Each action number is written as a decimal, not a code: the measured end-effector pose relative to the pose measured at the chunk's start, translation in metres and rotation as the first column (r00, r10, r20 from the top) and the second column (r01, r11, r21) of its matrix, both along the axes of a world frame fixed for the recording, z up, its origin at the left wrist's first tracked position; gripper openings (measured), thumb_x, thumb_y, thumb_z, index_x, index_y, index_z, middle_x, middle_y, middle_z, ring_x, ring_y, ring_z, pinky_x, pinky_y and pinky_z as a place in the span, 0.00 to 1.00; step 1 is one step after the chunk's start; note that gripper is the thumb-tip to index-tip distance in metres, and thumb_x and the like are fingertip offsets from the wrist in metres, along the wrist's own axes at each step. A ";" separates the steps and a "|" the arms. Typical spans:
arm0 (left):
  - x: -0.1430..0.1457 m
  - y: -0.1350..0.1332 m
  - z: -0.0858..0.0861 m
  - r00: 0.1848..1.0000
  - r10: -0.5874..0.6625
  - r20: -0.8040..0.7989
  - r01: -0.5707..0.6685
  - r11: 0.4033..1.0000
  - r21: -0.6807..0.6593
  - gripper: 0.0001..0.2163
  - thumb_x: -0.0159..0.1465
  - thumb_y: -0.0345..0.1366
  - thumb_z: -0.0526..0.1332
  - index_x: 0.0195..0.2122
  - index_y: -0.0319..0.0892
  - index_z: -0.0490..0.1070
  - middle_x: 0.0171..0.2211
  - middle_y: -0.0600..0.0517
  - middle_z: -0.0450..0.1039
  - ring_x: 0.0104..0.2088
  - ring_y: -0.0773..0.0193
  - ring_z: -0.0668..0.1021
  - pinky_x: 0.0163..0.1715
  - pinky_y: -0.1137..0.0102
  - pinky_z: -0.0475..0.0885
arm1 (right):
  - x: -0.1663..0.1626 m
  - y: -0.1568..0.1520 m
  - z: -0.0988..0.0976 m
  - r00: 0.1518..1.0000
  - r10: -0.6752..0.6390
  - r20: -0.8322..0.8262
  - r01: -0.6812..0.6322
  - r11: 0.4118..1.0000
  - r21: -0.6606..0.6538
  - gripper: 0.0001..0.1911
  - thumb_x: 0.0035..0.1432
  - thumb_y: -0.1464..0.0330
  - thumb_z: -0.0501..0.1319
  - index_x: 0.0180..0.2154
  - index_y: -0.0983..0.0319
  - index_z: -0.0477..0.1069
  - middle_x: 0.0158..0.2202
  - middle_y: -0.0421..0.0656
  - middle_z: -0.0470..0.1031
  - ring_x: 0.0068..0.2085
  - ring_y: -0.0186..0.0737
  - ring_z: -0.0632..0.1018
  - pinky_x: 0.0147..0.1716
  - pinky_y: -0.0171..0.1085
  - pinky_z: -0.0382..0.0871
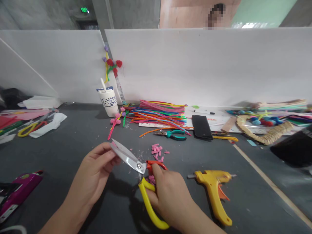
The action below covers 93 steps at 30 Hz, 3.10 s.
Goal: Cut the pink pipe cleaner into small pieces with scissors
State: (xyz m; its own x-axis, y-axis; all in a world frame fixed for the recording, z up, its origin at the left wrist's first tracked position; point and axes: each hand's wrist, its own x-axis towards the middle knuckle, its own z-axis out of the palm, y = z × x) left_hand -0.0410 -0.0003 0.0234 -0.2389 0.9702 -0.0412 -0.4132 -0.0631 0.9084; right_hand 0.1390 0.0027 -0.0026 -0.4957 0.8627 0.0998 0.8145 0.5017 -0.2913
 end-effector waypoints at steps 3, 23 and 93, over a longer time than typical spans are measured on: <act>0.001 0.000 0.000 1.000 0.003 0.002 -0.003 1.000 -0.005 0.01 0.50 0.29 0.62 0.24 0.41 0.73 0.21 0.57 0.71 0.23 0.72 0.71 0.25 0.77 0.66 | 0.001 0.000 -0.001 1.000 0.002 0.010 -0.002 1.000 0.021 0.11 0.53 0.62 0.52 0.35 0.62 0.63 0.21 0.42 0.72 0.22 0.41 0.73 0.20 0.34 0.50; 0.001 -0.001 -0.002 0.999 0.031 -0.020 -0.030 0.999 0.029 0.01 0.52 0.29 0.62 0.26 0.41 0.73 0.22 0.57 0.71 0.23 0.73 0.70 0.26 0.78 0.65 | -0.001 -0.002 0.000 0.999 -0.012 0.050 0.014 0.999 -0.048 0.10 0.52 0.62 0.53 0.33 0.62 0.62 0.23 0.43 0.73 0.23 0.42 0.72 0.21 0.34 0.51; 0.029 -0.015 -0.007 0.477 -0.142 -0.868 0.327 0.945 0.025 0.06 0.53 0.28 0.56 0.20 0.41 0.65 0.20 0.56 0.64 0.24 0.67 0.68 0.25 0.74 0.61 | -0.004 0.006 0.019 0.579 -0.421 -0.699 -0.202 0.756 -0.623 0.06 0.47 0.72 0.54 0.21 0.61 0.58 0.13 0.31 0.62 0.12 0.23 0.59 0.10 0.25 0.50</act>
State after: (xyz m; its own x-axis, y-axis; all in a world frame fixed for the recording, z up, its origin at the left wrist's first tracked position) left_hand -0.0123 -0.0153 0.0168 0.1694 0.9626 0.2112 0.5238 -0.2695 0.8081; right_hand 0.1349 0.0089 0.0168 -0.3822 0.9109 -0.1557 0.1396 -0.1096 -0.9841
